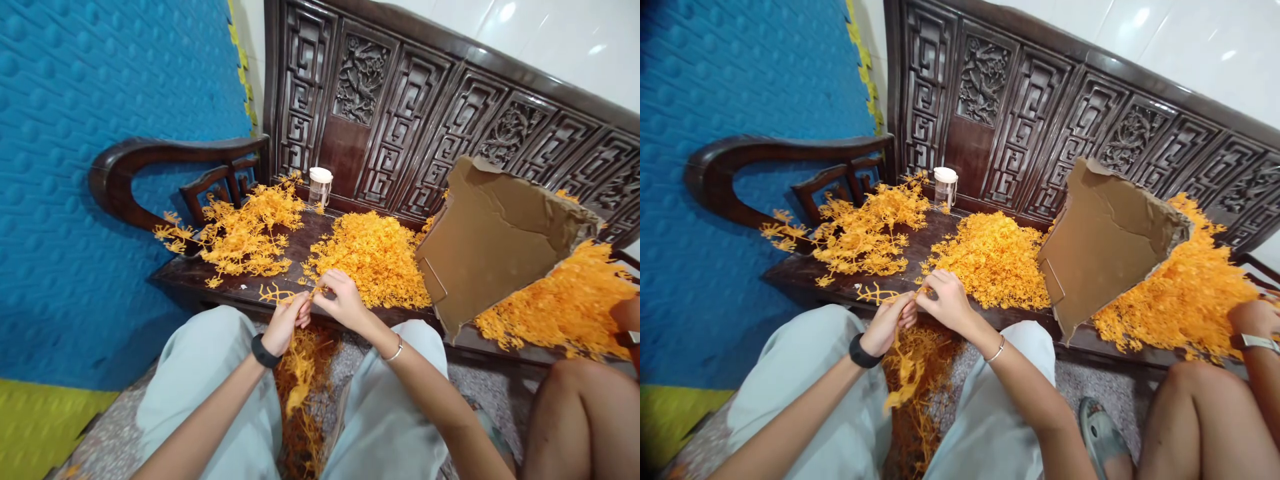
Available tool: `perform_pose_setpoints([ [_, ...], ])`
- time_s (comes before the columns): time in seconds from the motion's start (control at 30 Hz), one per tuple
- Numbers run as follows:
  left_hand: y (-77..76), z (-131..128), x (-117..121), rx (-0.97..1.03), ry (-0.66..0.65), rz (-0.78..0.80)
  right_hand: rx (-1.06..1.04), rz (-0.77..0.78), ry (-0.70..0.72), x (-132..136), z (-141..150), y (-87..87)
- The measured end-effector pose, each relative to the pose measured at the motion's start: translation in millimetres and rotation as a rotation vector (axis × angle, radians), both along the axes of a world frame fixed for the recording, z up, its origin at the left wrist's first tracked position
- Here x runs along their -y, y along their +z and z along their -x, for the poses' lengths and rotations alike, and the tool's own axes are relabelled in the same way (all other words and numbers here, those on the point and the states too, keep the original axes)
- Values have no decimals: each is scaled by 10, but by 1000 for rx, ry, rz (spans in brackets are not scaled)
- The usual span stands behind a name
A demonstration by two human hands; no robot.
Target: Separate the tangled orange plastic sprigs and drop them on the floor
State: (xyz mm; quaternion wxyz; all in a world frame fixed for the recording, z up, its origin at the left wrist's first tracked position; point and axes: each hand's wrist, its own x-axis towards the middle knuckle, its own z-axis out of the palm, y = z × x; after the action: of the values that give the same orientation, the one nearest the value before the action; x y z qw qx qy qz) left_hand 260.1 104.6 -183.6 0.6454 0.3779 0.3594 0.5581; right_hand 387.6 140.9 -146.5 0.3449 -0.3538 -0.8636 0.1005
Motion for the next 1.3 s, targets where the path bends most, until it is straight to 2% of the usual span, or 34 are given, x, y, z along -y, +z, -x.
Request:
perform_pose_setpoints([
  [0.1,34,-64,-61,30,35,-21,6,-115,-93,7,34,22],
  [0.27,128,-112,-113,58,109,-94,147,-297,-219,-20,32,118],
  [0.4,194,-118,-129,47,150,-149,196,-315,-242,-1,76,170],
  [0.5,258,-122,-142,24,147,-181,167,-332,-232,30,141,189],
  [0.57,274,-97,-107,4,146,-203,108,-344,-230,26,103,264],
  [0.63,230,-27,-11,-20,154,-222,-64,-374,-330,-5,-86,436],
  [0.7,115,82,123,-59,172,-223,-335,-432,-530,-55,-428,688],
  [0.77,-28,189,234,-147,179,-171,-427,-465,-610,-120,-828,932],
  [0.83,-129,252,271,-173,160,-126,-489,-497,-651,-219,-1152,1059],
  [0.93,-132,253,208,-211,124,-130,-573,-448,-654,-478,-1344,972],
  [1.03,-48,223,149,-237,78,-139,-546,-279,-632,-816,-1290,772],
  [1.1,-13,220,150,-248,25,-119,-491,-197,-622,-1005,-1238,704],
  [1.2,6,229,168,-230,-15,-86,-424,-141,-587,-1172,-1202,708],
  [1.3,21,227,168,-219,-26,-62,-273,-149,-571,-1245,-1183,731],
])
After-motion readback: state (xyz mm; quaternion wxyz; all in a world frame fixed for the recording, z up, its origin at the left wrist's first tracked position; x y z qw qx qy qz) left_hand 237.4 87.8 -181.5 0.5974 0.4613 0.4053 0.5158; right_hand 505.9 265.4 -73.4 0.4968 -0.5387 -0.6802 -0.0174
